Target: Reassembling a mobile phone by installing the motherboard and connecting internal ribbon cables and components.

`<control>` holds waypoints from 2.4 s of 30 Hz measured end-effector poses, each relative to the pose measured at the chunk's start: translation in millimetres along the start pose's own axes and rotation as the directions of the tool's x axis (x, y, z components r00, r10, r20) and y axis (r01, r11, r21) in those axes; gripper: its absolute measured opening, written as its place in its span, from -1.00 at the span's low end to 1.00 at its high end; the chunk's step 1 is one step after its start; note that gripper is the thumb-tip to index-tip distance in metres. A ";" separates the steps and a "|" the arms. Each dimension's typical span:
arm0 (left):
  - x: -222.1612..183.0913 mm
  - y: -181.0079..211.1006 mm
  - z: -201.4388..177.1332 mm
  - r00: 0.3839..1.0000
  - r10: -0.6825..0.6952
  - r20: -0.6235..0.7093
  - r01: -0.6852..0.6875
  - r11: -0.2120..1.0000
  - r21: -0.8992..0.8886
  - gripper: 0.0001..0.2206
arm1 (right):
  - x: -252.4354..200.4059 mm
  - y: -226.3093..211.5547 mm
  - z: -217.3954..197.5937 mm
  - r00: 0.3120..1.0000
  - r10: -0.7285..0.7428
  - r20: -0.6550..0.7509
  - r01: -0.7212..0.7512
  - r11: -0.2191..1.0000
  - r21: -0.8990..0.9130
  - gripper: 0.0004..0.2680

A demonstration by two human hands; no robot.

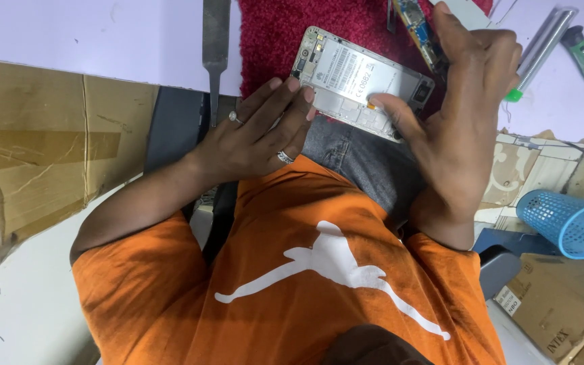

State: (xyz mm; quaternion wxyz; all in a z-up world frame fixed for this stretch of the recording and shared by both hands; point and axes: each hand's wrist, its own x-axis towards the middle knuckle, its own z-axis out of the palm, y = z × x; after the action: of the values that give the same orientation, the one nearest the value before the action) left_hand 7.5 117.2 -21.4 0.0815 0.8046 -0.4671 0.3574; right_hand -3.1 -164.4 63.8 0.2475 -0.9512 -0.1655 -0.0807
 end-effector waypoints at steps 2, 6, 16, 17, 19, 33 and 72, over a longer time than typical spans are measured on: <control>2.0 -2.4 -0.6 1.000 0.023 -0.001 -0.023 0.999 0.036 -0.72 | 4.1 -0.5 -2.6 0.999 -0.021 0.032 0.022 0.999 -0.025 -0.41; 0.0 -2.6 1.7 0.998 0.062 0.000 -0.062 0.995 0.075 -0.72 | 6.6 5.8 -4.5 0.996 -0.072 0.047 0.074 0.996 -0.053 -0.43; -5.3 -2.1 4.2 0.998 0.066 0.010 -0.066 0.997 0.029 -0.75 | -29.3 13.8 -5.2 0.918 -0.020 -0.396 0.045 0.997 0.055 -0.65; -6.1 -1.7 3.8 0.998 0.061 0.020 -0.062 0.998 0.018 -0.77 | -38.2 25.0 -2.8 0.935 -0.089 -0.343 0.103 0.995 0.020 -0.68; -7.5 -1.2 3.2 0.998 0.055 0.033 -0.055 0.998 0.005 -0.79 | -50.0 37.6 0.6 0.946 -0.157 -0.283 0.161 0.987 -0.010 -0.71; -23.4 4.4 10.1 0.996 0.048 -0.079 -0.038 0.992 0.123 -0.66 | -53.1 10.7 12.1 0.928 -0.301 -0.221 0.304 0.952 -0.020 -0.90; -3.9 -0.8 1.0 0.992 0.001 -0.128 -0.004 1.000 -0.023 -0.70 | -25.2 -10.6 7.4 0.930 -0.330 -0.160 0.338 0.941 0.024 -0.87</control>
State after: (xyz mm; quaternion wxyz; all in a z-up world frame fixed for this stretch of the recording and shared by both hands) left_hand 7.4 119.9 -24.5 0.1202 0.7785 -0.4659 0.4030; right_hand -29.8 -158.9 56.2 0.2663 -0.8935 -0.3073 -0.1907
